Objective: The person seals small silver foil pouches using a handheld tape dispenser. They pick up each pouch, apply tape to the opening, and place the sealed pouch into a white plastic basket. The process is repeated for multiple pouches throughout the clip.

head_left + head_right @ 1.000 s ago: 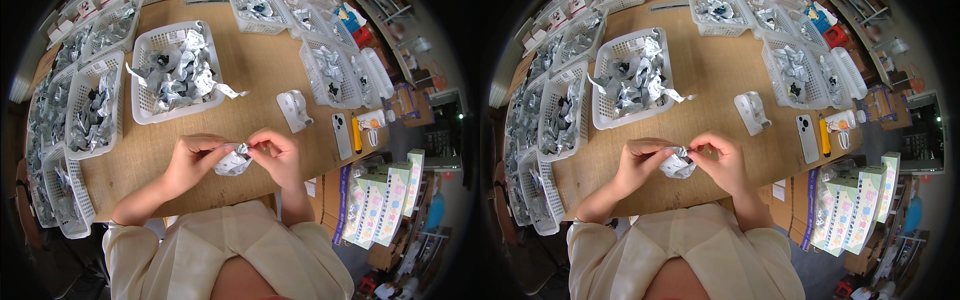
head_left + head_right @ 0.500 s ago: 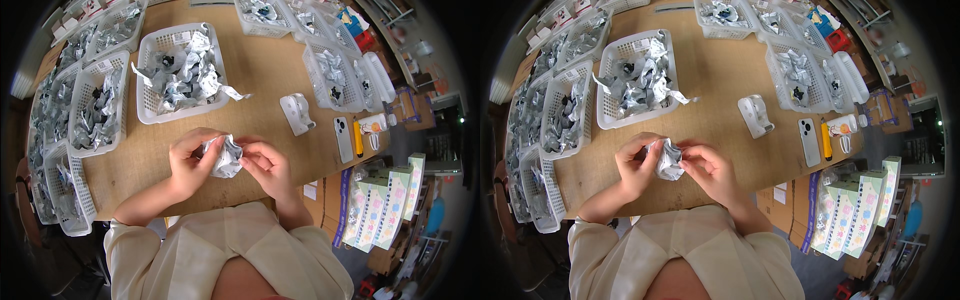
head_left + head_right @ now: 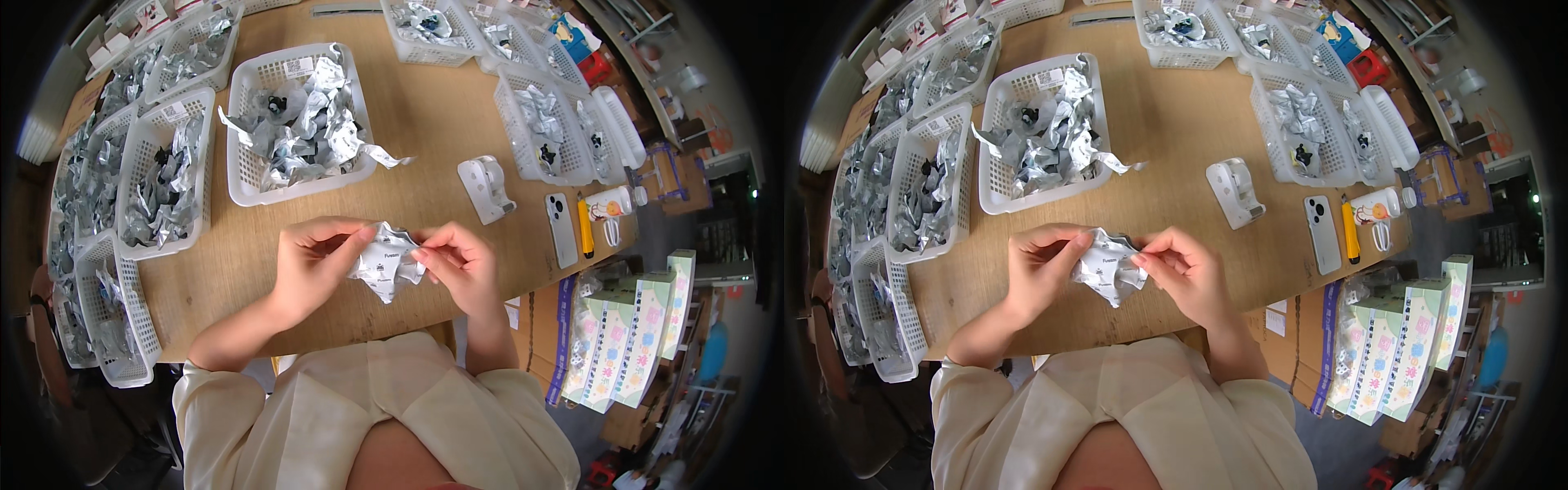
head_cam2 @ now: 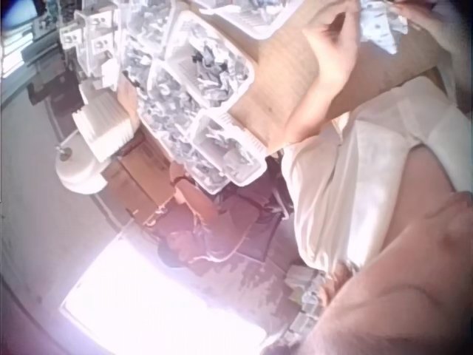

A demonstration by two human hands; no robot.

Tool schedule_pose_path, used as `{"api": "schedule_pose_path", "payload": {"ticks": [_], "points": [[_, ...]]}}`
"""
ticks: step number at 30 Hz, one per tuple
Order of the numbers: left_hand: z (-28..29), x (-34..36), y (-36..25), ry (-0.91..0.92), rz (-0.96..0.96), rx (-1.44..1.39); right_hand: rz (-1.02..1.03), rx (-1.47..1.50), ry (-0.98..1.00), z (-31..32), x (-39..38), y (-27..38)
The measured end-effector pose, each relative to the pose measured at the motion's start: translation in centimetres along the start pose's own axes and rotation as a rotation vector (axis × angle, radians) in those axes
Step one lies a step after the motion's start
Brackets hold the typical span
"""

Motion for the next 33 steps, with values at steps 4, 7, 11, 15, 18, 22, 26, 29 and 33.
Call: {"api": "schedule_pose_path", "payload": {"ticks": [4, 7, 11, 15, 18, 22, 26, 29, 33], "points": [[0.7, 0.4, -1.0, 0.11, 0.088, 0.016, 0.048, -0.015, -0.011, 0.6, 0.1, 0.3], [0.9, 0.3, -1.1, 0.127, 0.048, 0.067, -0.045, 0.054, -0.075, 0.1, 0.1, 1.4], [1.1, 0.6, -1.5, 0.205, -0.231, 0.187, -0.029, -0.074, 0.041, 0.6, 0.0, 1.2], [1.5, 0.6, -1.6, 0.291, -0.415, 0.181, 0.063, -0.182, 0.136, 0.4, 0.1, 2.5], [1.4, 0.8, -1.7, 0.336, -0.347, 0.122, 0.219, -0.276, 0.143, 0.7, 0.2, 2.9], [0.6, 0.7, -1.5, 0.339, -0.129, -0.035, 0.384, -0.393, 0.072, 0.5, 0.1, 2.8], [0.2, 0.6, -0.8, 0.21, 0.094, -0.1, 0.527, -0.515, 0.019, 0.0, 0.1, 2.9], [0.0, 0.8, -0.6, 0.218, 0.121, -0.092, 0.515, -0.52, -0.003, 0.2, -0.1, 2.4], [0.1, 0.5, -0.3, 0.295, 0.128, -0.035, 0.544, -0.509, 0.011, 0.3, 0.2, 2.6]]}}
Point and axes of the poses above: each hand's wrist, its own x-axis towards the middle knuckle, its own z-axis out of the back of the hand, y = z × x, the point moved 2 cm from there along x, towards the middle knuckle, and after that the axes turned 2 degrees about -z, right-handed, at the moved point
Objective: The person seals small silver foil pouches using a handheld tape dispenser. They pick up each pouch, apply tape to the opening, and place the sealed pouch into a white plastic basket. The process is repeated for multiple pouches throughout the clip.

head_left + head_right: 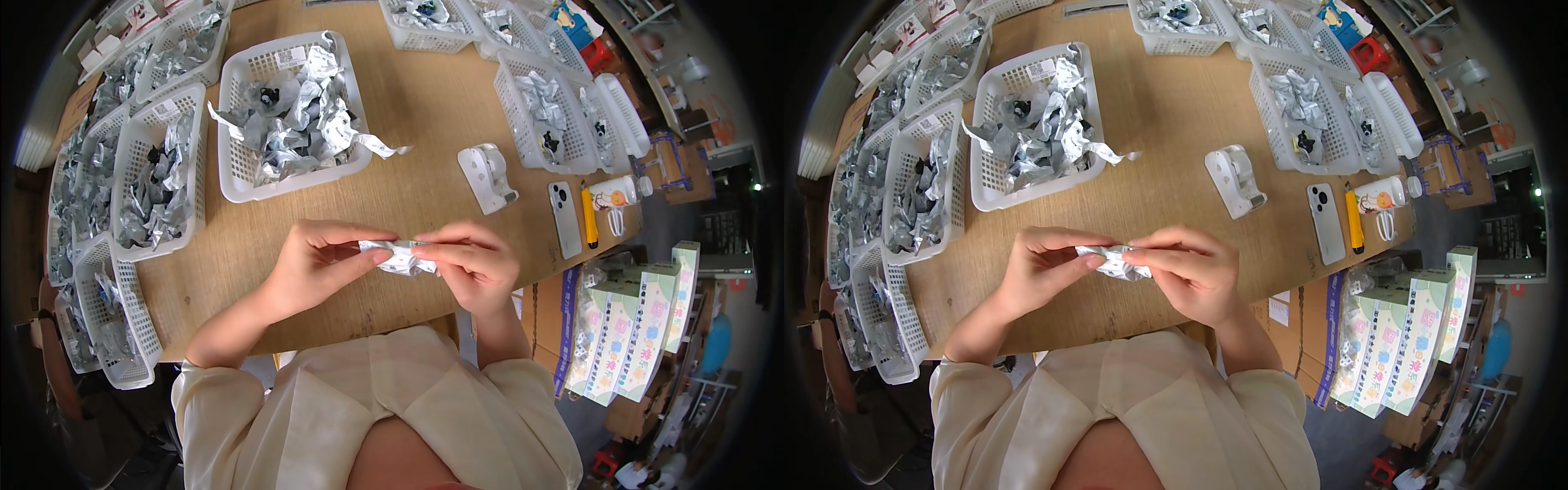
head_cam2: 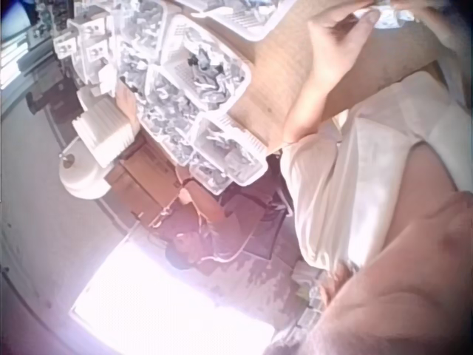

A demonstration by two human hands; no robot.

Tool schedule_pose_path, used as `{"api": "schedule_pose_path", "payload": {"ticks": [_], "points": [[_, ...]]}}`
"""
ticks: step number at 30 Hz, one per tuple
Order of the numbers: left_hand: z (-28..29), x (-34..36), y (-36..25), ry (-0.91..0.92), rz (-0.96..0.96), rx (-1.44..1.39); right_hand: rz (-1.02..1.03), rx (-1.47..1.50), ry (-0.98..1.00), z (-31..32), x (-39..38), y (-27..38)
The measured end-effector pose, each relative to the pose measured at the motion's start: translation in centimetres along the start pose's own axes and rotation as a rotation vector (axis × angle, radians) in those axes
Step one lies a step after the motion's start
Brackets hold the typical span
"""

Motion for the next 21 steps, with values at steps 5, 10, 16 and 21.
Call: {"api": "schedule_pose_path", "payload": {"ticks": [5, 10, 16, 21], "points": [[0.3, -0.1, 0.2, -0.091, 0.005, 0.088, -0.064, 0.199, 0.021, -0.6, 0.0, -1.6], [-0.3, -0.2, -0.7, -0.114, -0.216, 0.38, -0.298, 0.624, -0.148, -1.7, -0.9, -2.1], [-0.6, -0.4, -0.9, -0.127, -0.199, 0.41, -0.543, 0.662, -0.161, -1.7, -1.8, -2.9], [-1.0, -0.3, 0.3, -0.094, -0.057, 0.041, -0.506, 0.649, -0.231, -1.6, -2.5, -3.0]]}}
Point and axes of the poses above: each hand's wrist, its own x-axis towards the middle knuckle, its own z-axis out of the back of the hand, y = z × x, the point moved 2 cm from there along x, towards the middle knuckle, and after that the axes turned 2 degrees about -z, right-handed, at the moved point
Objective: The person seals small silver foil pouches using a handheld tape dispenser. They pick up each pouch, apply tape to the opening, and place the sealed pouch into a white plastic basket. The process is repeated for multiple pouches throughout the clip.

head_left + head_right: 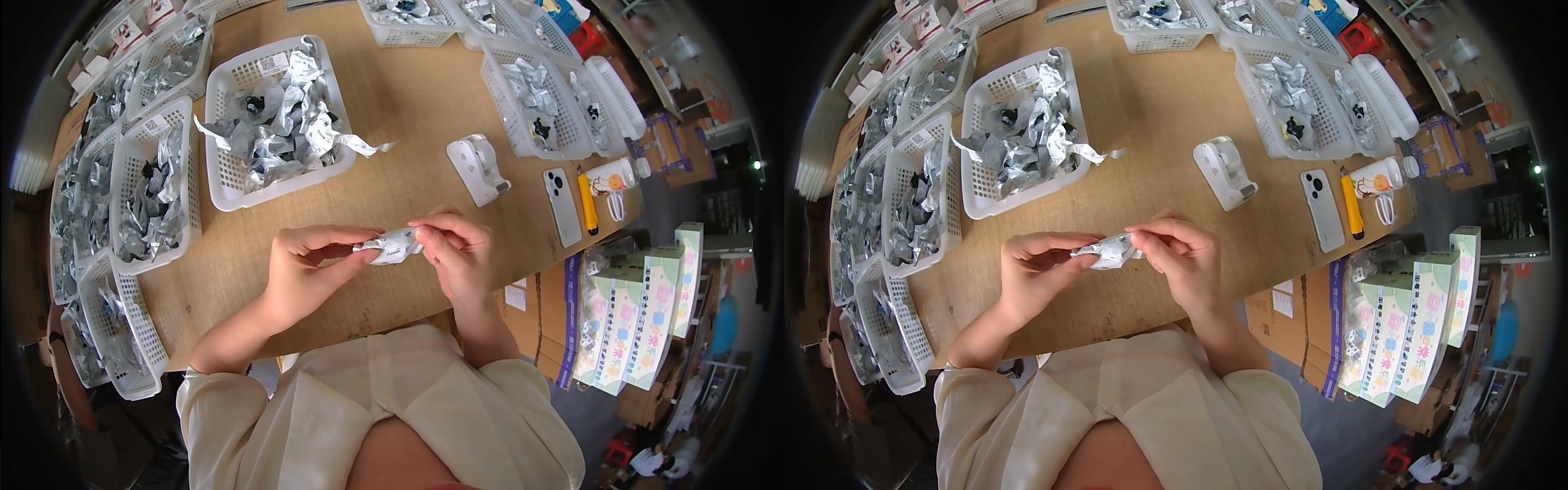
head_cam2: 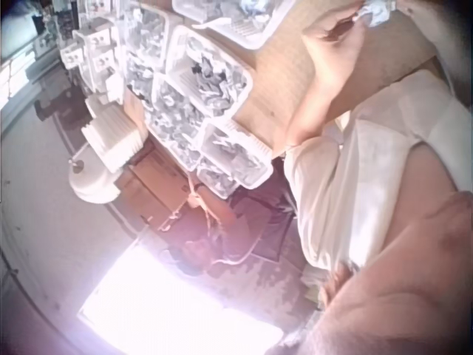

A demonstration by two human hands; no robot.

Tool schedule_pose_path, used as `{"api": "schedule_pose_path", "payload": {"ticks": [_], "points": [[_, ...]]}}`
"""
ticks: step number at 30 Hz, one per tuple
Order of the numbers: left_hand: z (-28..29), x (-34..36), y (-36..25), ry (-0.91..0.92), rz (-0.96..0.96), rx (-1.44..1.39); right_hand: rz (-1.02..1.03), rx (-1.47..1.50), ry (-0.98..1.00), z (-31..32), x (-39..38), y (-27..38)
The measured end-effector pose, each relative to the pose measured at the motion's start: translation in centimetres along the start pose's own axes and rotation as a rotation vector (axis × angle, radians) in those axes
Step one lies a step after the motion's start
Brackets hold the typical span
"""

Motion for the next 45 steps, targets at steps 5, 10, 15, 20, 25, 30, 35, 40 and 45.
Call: {"api": "schedule_pose_path", "payload": {"ticks": [5, 10, 15, 20, 25, 30, 35, 40, 45], "points": [[-0.6, 0.4, 1.4, 0.024, 0.044, 0.016, 0.002, -0.074, -0.015, 1.6, -0.7, 0.0], [-1.2, 1.4, 2.3, 0.132, 0.091, 0.136, 0.354, -1.026, -0.564, 8.4, 0.6, 0.0], [-1.9, 3.7, 3.4, 0.207, 0.055, 0.196, 0.064, -0.946, -0.538, 11.3, 3.2, -0.8], [-1.9, 5.3, 4.6, 0.16, -0.071, 0.269, 0.032, -0.783, -0.351, 9.4, 3.9, -1.9], [-1.3, 5.5, 5.1, 0.091, 0.038, 0.262, 0.138, -0.884, -0.128, 6.2, 3.8, -2.2], [-0.9, 5.4, 4.9, 0.065, 0.024, 0.297, 0.052, -0.865, -0.04, 6.2, 4.9, -0.7], [-1.4, 6.1, 4.2, 0.131, -0.043, 0.326, 0.077, -1.104, 0.027, 6.1, 5.9, 0.0], [-1.4, 6.3, 4.5, 0.158, -0.069, 0.401, 0.04, -1.137, 0.073, 5.7, 6.4, 0.7], [-1.5, 6.4, 4.3, 0.205, -0.101, 0.465, -0.046, -0.978, 0.06, 6.7, 6.9, 0.7]]}}
Point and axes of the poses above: each hand's wrist, its own x-axis towards the middle knuckle, its own z-axis out of the back of the hand, y = z × x, the point moved 2 cm from there along x, towards the middle knuckle, and after that the axes turned 2 degrees about -z, right-handed, at the moved point
